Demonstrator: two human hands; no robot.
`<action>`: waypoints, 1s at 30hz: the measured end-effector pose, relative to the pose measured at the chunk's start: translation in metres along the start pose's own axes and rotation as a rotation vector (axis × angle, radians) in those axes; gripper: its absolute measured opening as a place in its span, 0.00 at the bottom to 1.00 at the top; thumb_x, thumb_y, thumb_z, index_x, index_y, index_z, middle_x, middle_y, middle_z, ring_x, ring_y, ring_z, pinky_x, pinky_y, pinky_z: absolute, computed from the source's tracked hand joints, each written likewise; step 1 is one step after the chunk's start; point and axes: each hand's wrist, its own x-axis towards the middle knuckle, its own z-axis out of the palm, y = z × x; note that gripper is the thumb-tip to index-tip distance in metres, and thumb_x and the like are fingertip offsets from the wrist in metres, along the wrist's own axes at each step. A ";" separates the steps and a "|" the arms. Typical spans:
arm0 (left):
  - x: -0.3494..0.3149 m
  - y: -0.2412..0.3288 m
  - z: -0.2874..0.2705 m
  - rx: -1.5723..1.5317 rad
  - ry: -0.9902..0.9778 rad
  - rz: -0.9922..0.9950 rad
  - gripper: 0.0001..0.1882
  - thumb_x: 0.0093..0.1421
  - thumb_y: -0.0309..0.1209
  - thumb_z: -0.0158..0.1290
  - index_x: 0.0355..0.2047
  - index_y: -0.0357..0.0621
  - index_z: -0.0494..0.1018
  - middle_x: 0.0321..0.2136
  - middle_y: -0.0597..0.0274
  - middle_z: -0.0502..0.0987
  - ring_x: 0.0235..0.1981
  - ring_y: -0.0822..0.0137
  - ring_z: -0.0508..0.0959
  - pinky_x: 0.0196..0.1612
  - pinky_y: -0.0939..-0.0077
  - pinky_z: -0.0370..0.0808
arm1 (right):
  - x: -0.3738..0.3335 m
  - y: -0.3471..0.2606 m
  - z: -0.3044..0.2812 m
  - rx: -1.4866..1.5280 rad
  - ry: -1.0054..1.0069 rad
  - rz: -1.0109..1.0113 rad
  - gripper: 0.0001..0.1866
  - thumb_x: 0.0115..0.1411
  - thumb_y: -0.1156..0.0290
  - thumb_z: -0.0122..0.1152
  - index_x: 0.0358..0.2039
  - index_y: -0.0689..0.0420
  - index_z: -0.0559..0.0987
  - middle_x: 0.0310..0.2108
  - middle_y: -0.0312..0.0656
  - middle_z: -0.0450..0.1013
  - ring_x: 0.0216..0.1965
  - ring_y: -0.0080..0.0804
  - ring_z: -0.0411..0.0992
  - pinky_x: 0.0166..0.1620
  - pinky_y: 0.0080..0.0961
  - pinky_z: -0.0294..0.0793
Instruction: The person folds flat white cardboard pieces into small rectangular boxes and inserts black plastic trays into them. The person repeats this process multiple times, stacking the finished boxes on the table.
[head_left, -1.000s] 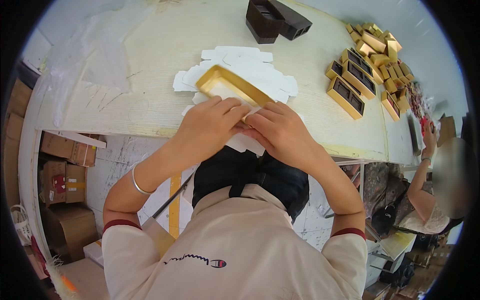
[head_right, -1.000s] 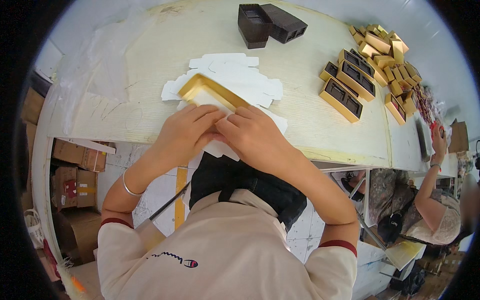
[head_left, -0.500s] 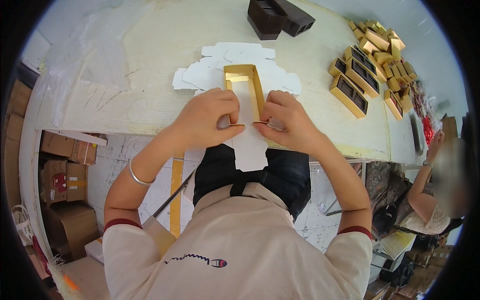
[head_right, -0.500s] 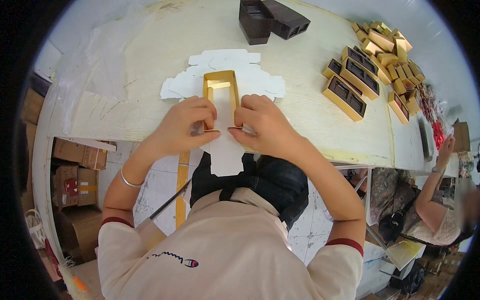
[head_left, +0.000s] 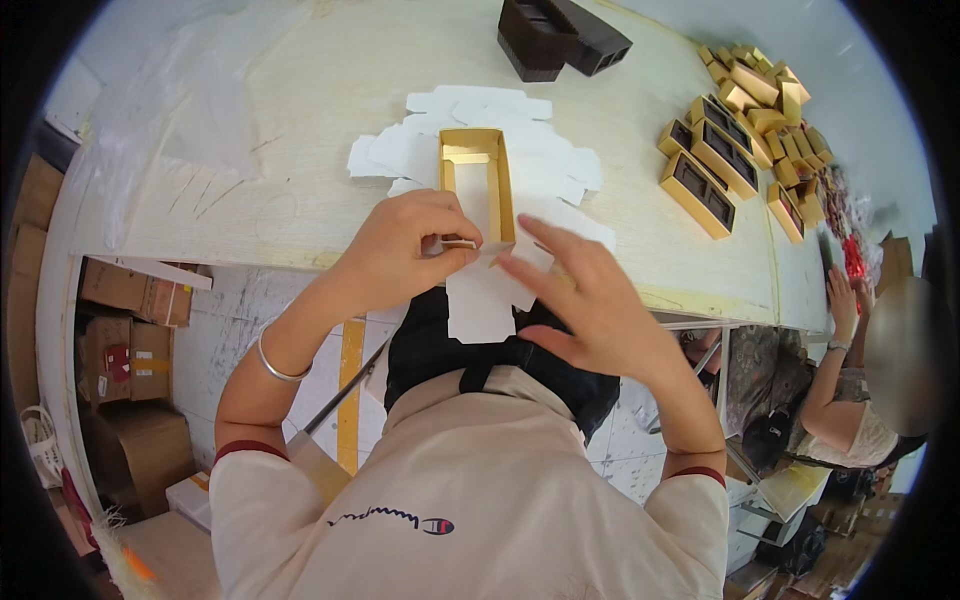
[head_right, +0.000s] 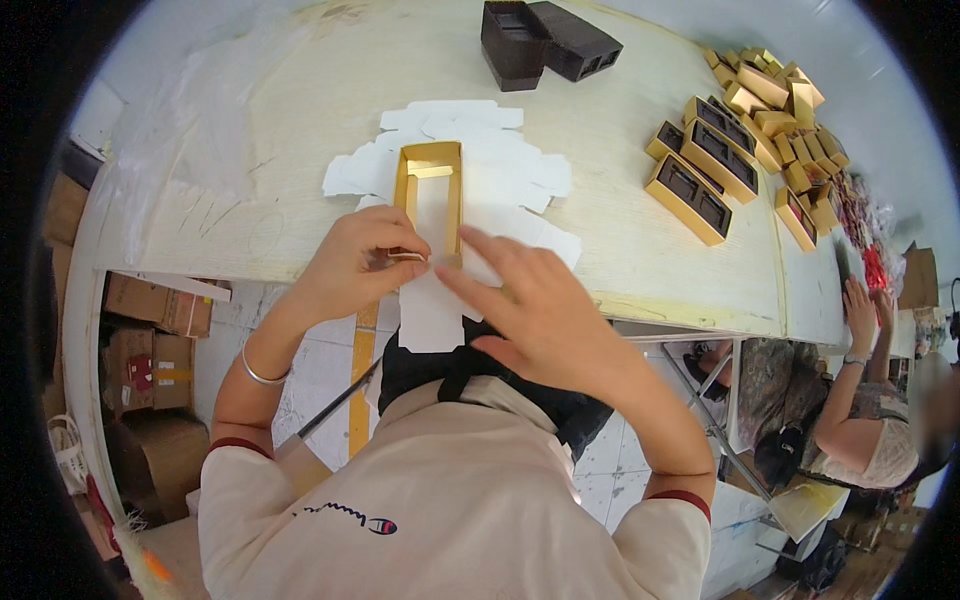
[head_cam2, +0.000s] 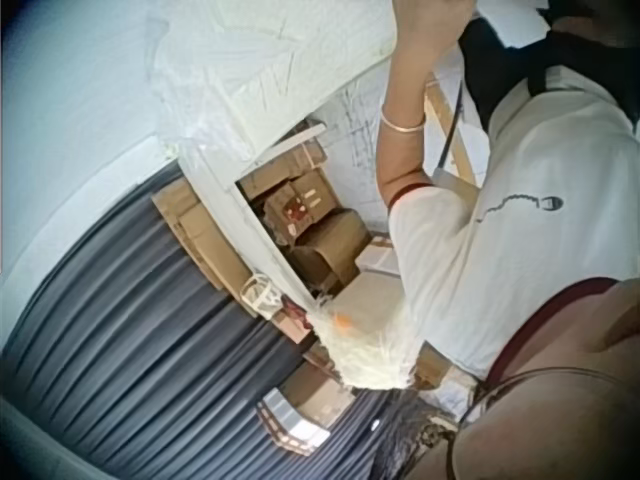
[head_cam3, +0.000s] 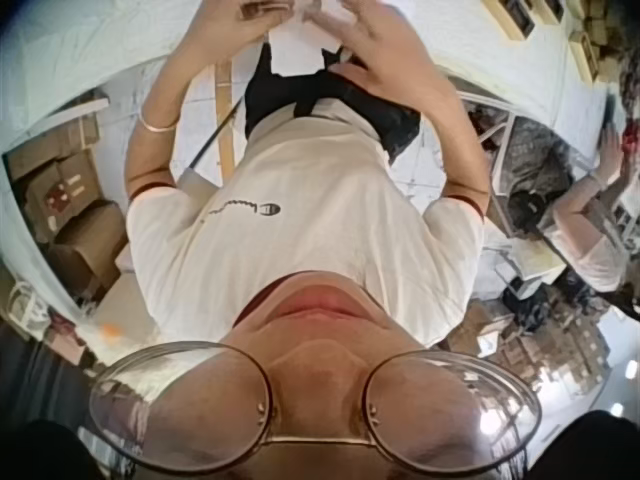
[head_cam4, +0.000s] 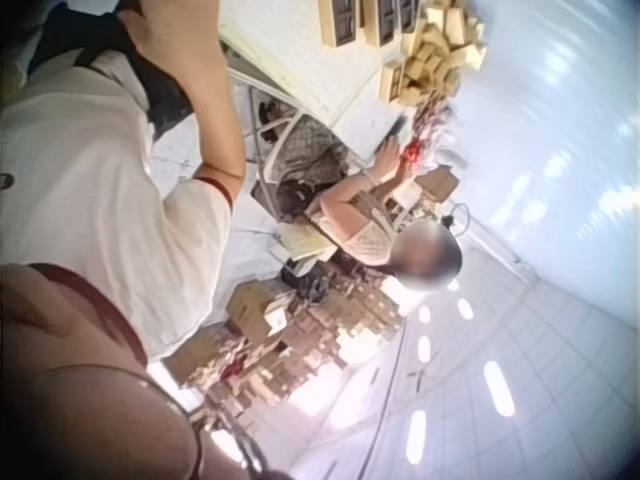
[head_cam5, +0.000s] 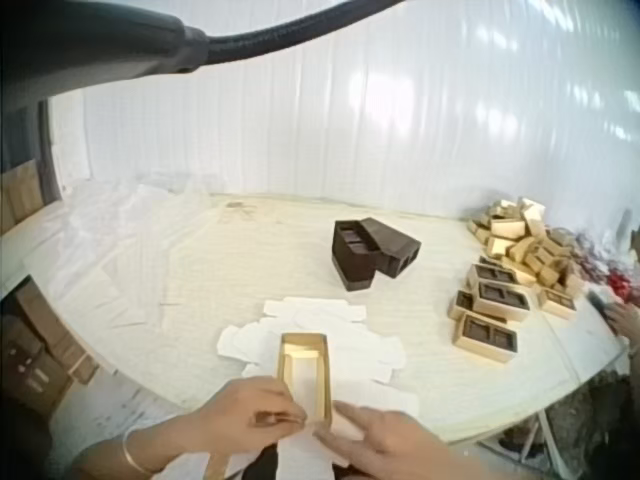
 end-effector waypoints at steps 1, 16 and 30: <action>-0.001 0.001 0.001 -0.003 -0.027 -0.007 0.04 0.52 0.27 0.57 0.28 0.42 0.78 0.21 0.63 0.71 0.21 0.68 0.69 0.25 0.75 0.66 | -0.004 -0.002 0.010 -0.028 0.004 -0.024 0.34 0.42 0.76 0.68 0.53 0.60 0.69 0.60 0.51 0.58 0.53 0.45 0.64 0.50 0.36 0.66; 0.000 -0.002 -0.007 -0.160 -0.113 -0.149 0.17 0.61 0.28 0.53 0.48 0.42 0.63 0.43 0.60 0.69 0.31 0.73 0.70 0.33 0.80 0.67 | 0.038 0.012 0.046 0.624 0.488 0.377 0.12 0.53 0.80 0.63 0.38 0.59 0.73 0.44 0.46 0.68 0.22 0.26 0.68 0.27 0.22 0.67; -0.013 -0.006 0.018 0.297 0.128 0.228 0.08 0.53 0.26 0.58 0.26 0.36 0.70 0.26 0.55 0.70 0.25 0.54 0.72 0.27 0.66 0.69 | 0.043 0.017 0.027 -0.088 -0.032 0.083 0.12 0.47 0.76 0.61 0.35 0.56 0.78 0.35 0.39 0.70 0.29 0.38 0.69 0.35 0.30 0.67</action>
